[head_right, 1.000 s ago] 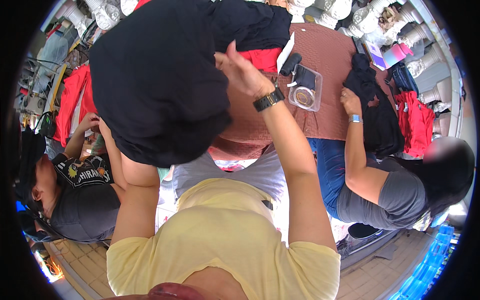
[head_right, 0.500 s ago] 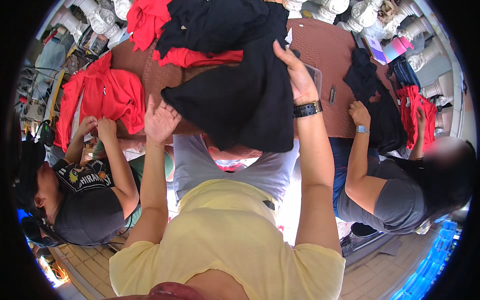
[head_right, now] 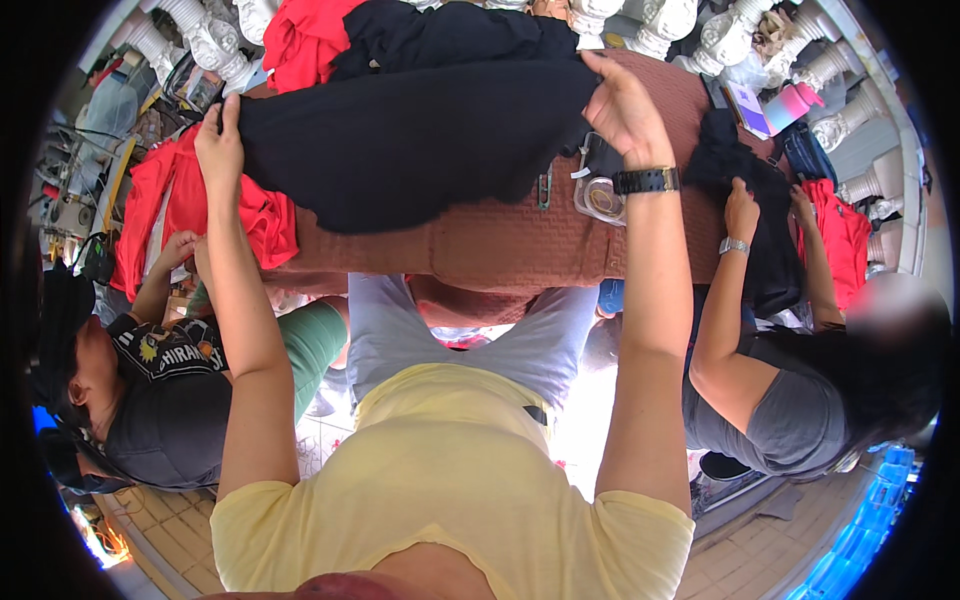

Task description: The person sews a small white label onto a black garment using a needle and thread, then trims the excess thread with shears and folds the finished garment.

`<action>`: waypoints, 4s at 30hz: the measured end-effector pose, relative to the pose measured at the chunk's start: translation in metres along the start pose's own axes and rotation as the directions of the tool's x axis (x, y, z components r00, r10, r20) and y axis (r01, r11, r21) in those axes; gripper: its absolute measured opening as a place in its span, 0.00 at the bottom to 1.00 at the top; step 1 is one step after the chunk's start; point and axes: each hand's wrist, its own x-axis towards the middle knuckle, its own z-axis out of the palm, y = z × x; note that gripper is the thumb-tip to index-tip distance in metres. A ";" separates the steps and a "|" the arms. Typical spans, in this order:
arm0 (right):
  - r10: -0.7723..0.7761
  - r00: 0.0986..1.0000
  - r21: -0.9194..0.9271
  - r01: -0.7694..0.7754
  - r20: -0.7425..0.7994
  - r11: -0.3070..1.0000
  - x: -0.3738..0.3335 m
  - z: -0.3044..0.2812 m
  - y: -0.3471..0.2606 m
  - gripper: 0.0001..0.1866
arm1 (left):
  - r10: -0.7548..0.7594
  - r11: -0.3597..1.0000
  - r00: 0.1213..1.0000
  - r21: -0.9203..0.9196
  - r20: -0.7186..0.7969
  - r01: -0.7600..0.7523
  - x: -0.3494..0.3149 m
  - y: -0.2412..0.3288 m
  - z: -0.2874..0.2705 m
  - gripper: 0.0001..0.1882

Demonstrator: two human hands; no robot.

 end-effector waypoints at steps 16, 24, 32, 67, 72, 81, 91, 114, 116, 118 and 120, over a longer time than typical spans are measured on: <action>-0.240 0.957 -0.828 -0.002 -0.164 0.560 0.045 0.002 -0.080 0.33 | -0.083 0.822 0.954 -0.522 0.288 0.229 0.126 -0.004 -0.039 0.19; -0.391 0.920 -0.383 0.369 0.021 0.847 0.068 -0.011 -0.093 0.14 | 0.182 0.968 0.879 -0.236 0.440 -0.082 0.137 0.012 -0.035 0.22; -0.509 0.857 -0.529 0.469 0.079 0.707 0.052 -0.016 -0.106 0.18 | 0.129 0.991 0.915 -0.071 0.383 -0.111 0.170 -0.011 -0.038 0.17; -0.416 0.865 -0.814 0.015 -0.281 0.580 -0.149 -0.040 0.163 0.15 | -0.167 0.954 0.785 0.299 0.596 -0.024 -0.099 -0.035 -0.055 0.15; -0.522 0.782 -0.928 -0.191 -0.341 0.319 -0.165 -0.039 0.209 0.22 | 0.073 0.947 0.827 0.221 0.558 -0.233 -0.089 -0.008 0.030 0.21; -0.404 0.747 -0.842 -0.398 -0.528 0.364 -0.164 -0.036 0.218 0.17 | 0.543 0.821 0.714 -0.099 0.442 -0.563 -0.063 0.014 0.283 0.30; -0.333 0.799 -0.823 -0.321 -0.501 0.467 -0.171 -0.034 0.215 0.12 | 0.229 0.918 0.852 0.187 0.471 -0.350 -0.031 -0.020 0.380 0.17; -0.106 0.806 -0.536 -0.282 -0.582 0.795 -0.167 -0.043 0.221 0.16 | 0.355 0.934 0.897 -0.147 0.262 -0.326 0.022 -0.010 0.361 0.14; -0.129 0.794 -0.538 -0.274 -0.594 0.797 -0.172 -0.045 0.224 0.16 | 0.136 0.968 0.944 -0.245 0.301 -0.061 0.043 0.011 0.353 0.12; -0.140 0.797 -0.537 -0.254 -0.587 0.804 -0.171 -0.044 0.227 0.16 | 0.358 0.891 0.921 -0.350 0.154 -0.288 0.088 0.007 0.340 0.09; -0.138 0.797 -0.521 -0.243 -0.588 0.818 -0.169 -0.042 0.229 0.16 | 0.231 0.911 0.938 -0.395 0.258 -0.115 0.115 0.021 0.320 0.13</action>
